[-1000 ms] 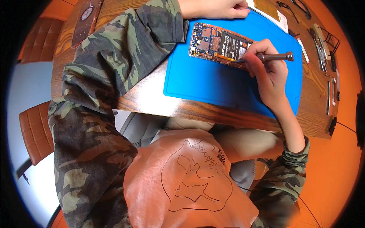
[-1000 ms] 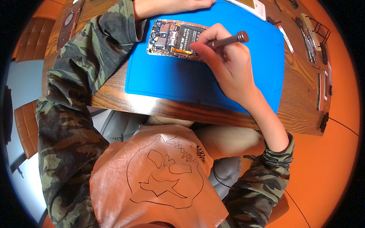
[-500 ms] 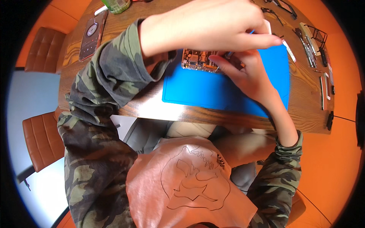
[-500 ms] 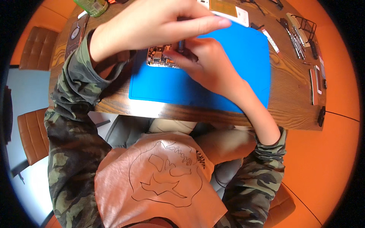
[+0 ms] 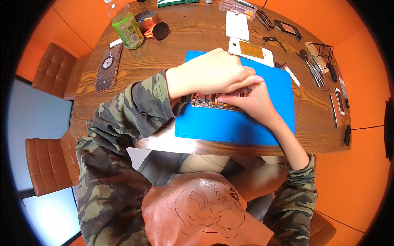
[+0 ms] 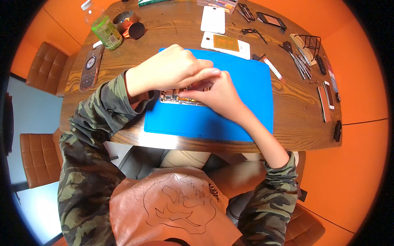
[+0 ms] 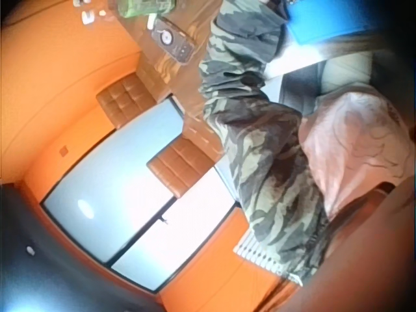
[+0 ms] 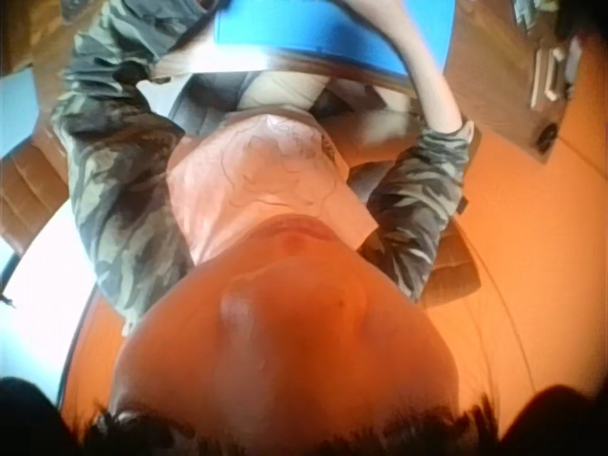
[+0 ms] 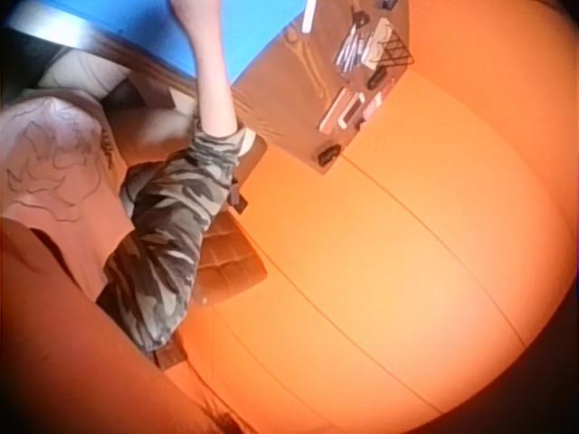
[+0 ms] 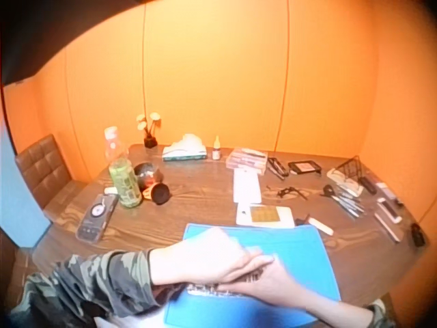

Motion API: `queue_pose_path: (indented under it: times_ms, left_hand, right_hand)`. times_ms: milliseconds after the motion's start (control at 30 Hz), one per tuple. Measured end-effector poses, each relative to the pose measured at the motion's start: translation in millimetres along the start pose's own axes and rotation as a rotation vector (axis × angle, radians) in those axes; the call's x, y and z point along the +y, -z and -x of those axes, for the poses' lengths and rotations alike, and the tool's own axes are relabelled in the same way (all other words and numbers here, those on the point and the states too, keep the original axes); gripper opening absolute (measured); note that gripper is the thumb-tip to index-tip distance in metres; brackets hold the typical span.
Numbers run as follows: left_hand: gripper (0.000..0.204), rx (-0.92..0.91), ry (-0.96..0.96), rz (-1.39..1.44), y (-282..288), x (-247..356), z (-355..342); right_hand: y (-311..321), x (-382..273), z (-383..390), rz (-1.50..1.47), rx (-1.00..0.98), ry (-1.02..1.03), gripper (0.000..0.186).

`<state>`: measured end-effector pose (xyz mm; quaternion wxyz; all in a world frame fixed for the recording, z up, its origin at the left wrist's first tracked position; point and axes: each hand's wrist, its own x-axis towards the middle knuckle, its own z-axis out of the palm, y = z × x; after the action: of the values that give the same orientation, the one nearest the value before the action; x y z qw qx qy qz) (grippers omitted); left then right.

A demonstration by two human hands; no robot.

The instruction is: The person disassembles a smartphone on a blue mat, using a screwdriver to remove screws and a prying tool to separate the back cover. They handle the battery and internal components, then reassemble the phone by aligning and snapping the back cover into place.

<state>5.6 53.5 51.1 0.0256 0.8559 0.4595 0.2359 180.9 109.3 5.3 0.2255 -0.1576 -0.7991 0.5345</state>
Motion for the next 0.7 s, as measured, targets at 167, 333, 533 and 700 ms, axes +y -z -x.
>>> queue_pose_path:
  times_ms: [167,333,533,700]
  left_hand:
    - [0.043,0.053,-0.056,-0.047,-2,1,0]
    - [0.039,0.100,-0.125,-0.077,-3,6,2]
    - [0.037,0.122,-0.108,-0.010,-5,2,1]
    - [0.036,0.117,-0.119,-0.021,-5,1,0]
  right_hand:
    - [-3,-1,5,0.042,0.088,0.104,0.007]
    - [4,-4,9,-0.024,0.034,-0.006,0.010]
    - [1,0,8,-0.121,0.046,-0.046,0.016]
    - [0,-3,4,-0.114,0.098,-0.012,0.015]
